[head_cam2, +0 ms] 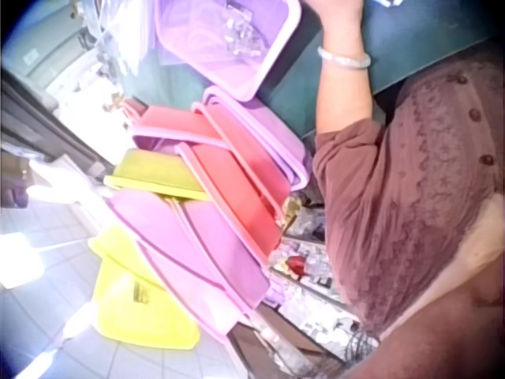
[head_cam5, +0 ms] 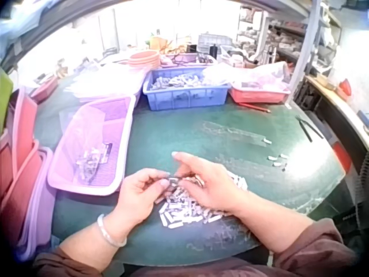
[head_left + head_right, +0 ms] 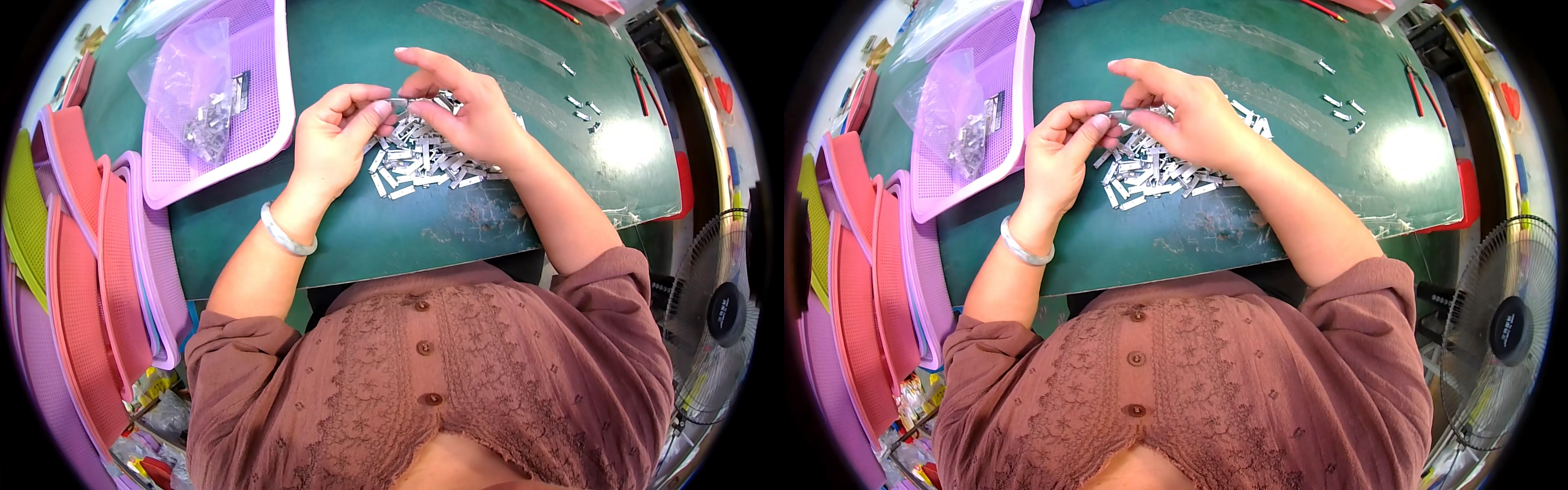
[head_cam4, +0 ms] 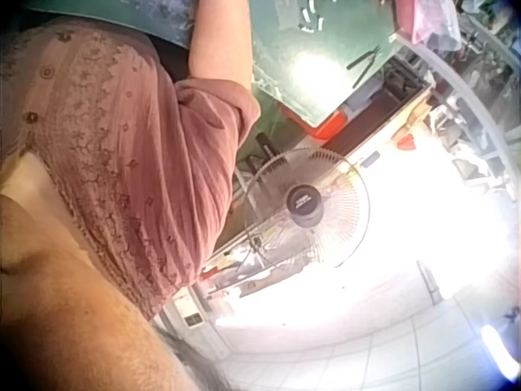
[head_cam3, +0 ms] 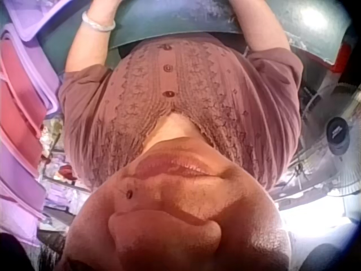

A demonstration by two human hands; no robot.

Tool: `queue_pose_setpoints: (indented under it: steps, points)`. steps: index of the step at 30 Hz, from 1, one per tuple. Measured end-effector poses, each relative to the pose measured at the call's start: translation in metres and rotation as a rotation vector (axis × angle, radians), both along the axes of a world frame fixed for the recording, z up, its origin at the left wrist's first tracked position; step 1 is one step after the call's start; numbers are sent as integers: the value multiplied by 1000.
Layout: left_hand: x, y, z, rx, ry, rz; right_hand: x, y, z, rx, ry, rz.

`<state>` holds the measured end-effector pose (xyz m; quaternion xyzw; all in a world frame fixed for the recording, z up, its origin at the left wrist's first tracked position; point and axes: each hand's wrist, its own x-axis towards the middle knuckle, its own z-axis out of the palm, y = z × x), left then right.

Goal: The person repeatedly picks up small white cylindrical objects from a pile on a green table, holds them between both hands, and places them into a purple basket. The action is continuous and repetitive throughout the clip.

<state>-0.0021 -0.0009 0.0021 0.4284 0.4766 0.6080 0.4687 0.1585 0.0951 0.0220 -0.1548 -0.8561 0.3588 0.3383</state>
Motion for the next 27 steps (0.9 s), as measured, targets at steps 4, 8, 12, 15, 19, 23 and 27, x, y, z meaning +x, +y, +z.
queue_pose_setpoints:
  steps: [4,8,12,15,19,23,27]
  points:
    - [-3,1,1,-135,-311,5,2,11,-7,122,-127,-20]
    - [-5,3,0,-193,-483,13,-4,9,-11,196,-187,-18]
    - [-4,2,2,-277,-422,83,-8,9,-16,224,-269,-19]
    - [-5,2,-1,-280,-337,67,-9,7,-14,230,-278,-34]
    - [-5,1,3,-343,-326,23,-7,4,-9,247,-102,-51]
    - [0,0,6,-330,-303,-16,-5,0,1,301,-28,-61]
    - [1,-1,3,-259,-296,-37,-6,0,0,368,47,-36]
